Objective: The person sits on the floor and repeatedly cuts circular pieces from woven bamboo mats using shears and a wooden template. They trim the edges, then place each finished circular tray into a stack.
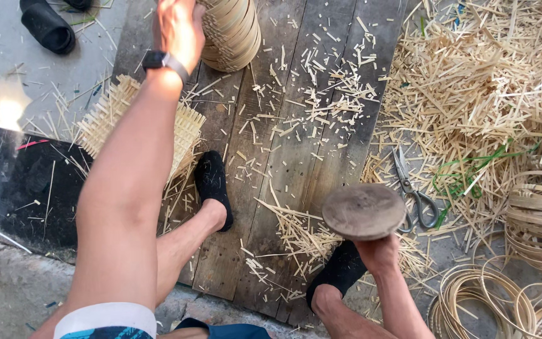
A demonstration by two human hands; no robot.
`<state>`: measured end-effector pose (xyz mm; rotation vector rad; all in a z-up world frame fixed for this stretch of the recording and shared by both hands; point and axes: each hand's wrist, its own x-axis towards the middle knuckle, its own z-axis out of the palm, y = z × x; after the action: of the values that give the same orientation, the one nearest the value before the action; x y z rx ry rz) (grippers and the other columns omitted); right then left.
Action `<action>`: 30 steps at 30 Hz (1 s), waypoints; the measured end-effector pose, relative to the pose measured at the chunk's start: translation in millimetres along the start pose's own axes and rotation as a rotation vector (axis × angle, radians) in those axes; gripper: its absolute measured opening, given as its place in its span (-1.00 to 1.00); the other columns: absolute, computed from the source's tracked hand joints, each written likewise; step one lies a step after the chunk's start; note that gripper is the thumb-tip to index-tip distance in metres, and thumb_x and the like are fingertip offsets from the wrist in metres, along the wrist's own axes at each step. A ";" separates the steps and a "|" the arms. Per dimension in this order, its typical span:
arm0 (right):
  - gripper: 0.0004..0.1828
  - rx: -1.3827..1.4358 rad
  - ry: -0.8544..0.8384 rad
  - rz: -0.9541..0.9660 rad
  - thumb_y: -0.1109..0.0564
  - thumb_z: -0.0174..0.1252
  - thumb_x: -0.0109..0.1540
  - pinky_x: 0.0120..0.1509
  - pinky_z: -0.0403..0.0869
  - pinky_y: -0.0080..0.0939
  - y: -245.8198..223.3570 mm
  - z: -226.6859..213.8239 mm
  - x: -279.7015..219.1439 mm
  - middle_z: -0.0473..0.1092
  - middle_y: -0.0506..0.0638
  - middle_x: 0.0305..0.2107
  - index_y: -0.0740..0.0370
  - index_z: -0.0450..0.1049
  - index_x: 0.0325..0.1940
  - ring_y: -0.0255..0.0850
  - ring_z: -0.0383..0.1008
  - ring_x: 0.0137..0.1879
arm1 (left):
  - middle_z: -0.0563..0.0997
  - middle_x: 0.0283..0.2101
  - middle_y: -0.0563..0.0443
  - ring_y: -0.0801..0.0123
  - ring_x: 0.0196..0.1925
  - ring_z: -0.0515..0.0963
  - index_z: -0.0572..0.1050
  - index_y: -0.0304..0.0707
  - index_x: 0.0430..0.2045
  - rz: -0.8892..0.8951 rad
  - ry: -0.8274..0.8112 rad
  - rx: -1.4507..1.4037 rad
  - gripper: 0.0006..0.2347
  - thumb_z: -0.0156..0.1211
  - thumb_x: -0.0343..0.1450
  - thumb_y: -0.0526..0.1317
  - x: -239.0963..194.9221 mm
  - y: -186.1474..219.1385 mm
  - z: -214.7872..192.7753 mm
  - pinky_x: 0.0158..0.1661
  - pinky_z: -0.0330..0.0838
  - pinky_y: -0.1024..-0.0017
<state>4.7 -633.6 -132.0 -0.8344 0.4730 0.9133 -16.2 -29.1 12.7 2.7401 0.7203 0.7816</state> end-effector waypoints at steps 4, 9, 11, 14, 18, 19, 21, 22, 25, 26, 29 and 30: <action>-0.32 -0.167 -0.060 0.041 0.03 0.10 0.27 0.41 0.34 0.13 9.5 29.8 35.1 0.20 0.18 0.34 0.20 0.12 0.46 0.00 0.28 0.41 | 0.37 0.44 -0.30 -0.06 0.50 0.33 0.33 -0.34 0.40 -0.010 0.092 -0.021 -0.51 0.30 0.53 -0.34 -78.5 10.7 -1.2 0.49 0.24 0.13; -0.37 -0.272 -0.017 0.000 0.17 0.20 0.28 0.35 0.44 0.17 17.8 36.7 52.5 0.32 0.19 0.21 0.35 0.19 0.39 0.05 0.38 0.28 | 0.07 0.38 -0.56 -0.21 0.43 0.05 0.03 -0.57 0.33 -0.549 -0.668 0.343 0.00 0.59 0.14 0.01 -189.9 -0.6 -22.9 0.36 -0.08 0.06; -0.47 -0.376 0.115 -0.006 0.21 0.15 0.32 0.27 0.45 0.19 9.3 30.1 37.8 0.42 0.24 0.12 0.45 0.25 0.33 0.11 0.46 0.18 | 0.21 0.34 -0.48 -0.16 0.40 0.17 0.19 -0.50 0.28 -0.679 -0.727 0.383 -0.13 0.57 0.18 0.02 -216.9 -14.0 -31.4 0.33 0.08 0.10; -0.47 -0.343 0.239 0.035 -0.13 -0.30 0.37 0.06 0.57 0.19 -4.8 24.4 4.8 0.47 0.08 -0.04 0.25 0.23 0.25 0.06 0.54 0.04 | 0.53 0.15 -0.32 -0.03 0.21 0.50 0.52 -0.35 0.03 -0.750 -0.750 0.315 -0.49 0.48 0.27 -0.03 -234.1 -32.8 -46.3 0.22 0.38 0.14; -0.53 -0.519 0.191 -0.061 0.00 -0.30 0.46 0.00 0.61 0.12 -6.7 30.3 -18.8 0.46 0.27 -0.08 0.41 0.24 0.28 0.10 0.55 -0.04 | 0.66 -0.30 -0.20 0.00 -0.26 0.64 0.69 -0.10 -0.37 -0.703 -0.623 0.256 -0.88 0.32 0.33 -0.15 -202.5 -35.3 -65.1 -0.13 0.54 0.14; -0.55 -0.603 0.167 -0.106 0.06 -0.25 0.46 0.02 0.62 0.13 -2.7 32.5 -17.3 0.44 0.30 -0.11 0.40 0.23 0.33 0.10 0.53 -0.08 | 0.66 -0.40 -0.15 0.01 -0.37 0.64 0.72 -0.02 -0.45 -0.671 -0.561 0.259 -0.90 0.26 0.36 -0.20 -191.2 -27.9 -69.0 -0.21 0.55 0.14; -0.54 -0.680 0.097 -0.081 0.09 -0.20 0.44 0.00 0.63 0.10 12.2 35.5 -12.9 0.43 0.31 -0.10 0.42 0.24 0.34 0.07 0.53 -0.09 | 0.62 -0.54 -0.17 0.08 -0.46 0.63 0.58 -0.32 -0.62 -0.582 -0.646 0.526 -0.59 0.17 0.57 0.00 -165.3 -5.1 -74.1 -0.40 0.54 0.12; -0.54 -0.672 0.055 -0.015 0.06 -0.21 0.43 -0.03 0.62 0.07 20.3 34.8 -9.2 0.45 0.29 -0.06 0.45 0.25 0.30 0.04 0.56 -0.05 | 0.59 -0.56 -0.16 0.10 -0.49 0.59 0.57 -0.28 -0.66 -0.394 -0.490 0.465 -0.72 0.19 0.46 -0.14 -158.2 11.5 -76.7 -0.42 0.48 0.15; -0.52 -0.789 0.121 0.001 0.02 -0.16 0.39 -0.13 0.57 0.05 33.7 30.6 2.4 0.45 0.24 -0.02 0.36 0.23 0.31 0.00 0.55 -0.08 | 0.55 -0.47 -0.08 0.15 -0.37 0.55 0.53 -0.19 -0.56 0.229 0.012 0.160 -0.94 0.18 0.33 -0.33 -161.7 90.0 -61.5 -0.33 0.48 0.23; -0.51 -0.851 0.179 -0.025 0.02 -0.14 0.37 -0.16 0.54 0.06 33.2 28.6 4.6 0.45 0.23 -0.02 0.30 0.21 0.34 -0.01 0.52 -0.11 | 0.47 -0.56 -0.06 0.20 -0.49 0.48 0.45 -0.22 -0.62 0.291 -0.081 0.109 -0.90 0.14 0.32 -0.39 -172.2 120.8 -51.4 -0.42 0.42 0.24; -0.41 -0.300 -0.024 -0.077 -0.17 -0.21 0.52 -0.16 0.55 -0.13 18.7 25.9 8.0 0.41 0.17 -0.09 0.40 0.32 0.32 -0.09 0.55 -0.12 | 0.56 -0.38 -0.07 0.32 -0.38 0.52 0.54 -0.42 -0.23 0.534 -0.311 -0.209 -0.87 0.08 0.42 -0.42 -228.1 203.4 -22.5 -0.33 0.47 0.38; -0.44 -0.223 -0.032 -0.102 -0.15 -0.16 0.46 -0.05 0.56 -0.16 11.8 26.6 7.4 0.44 0.15 -0.06 0.39 0.33 0.29 -0.12 0.57 -0.07 | 0.59 -0.23 -0.12 0.29 -0.21 0.55 0.53 -0.39 -0.18 0.594 -0.345 -0.241 -0.84 0.10 0.41 -0.36 -248.3 224.0 -11.9 -0.25 0.49 0.34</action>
<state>-0.7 -604.7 -126.0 -1.0354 0.3009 0.8944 -117.3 -346.9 -15.9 2.7602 -0.2550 0.4237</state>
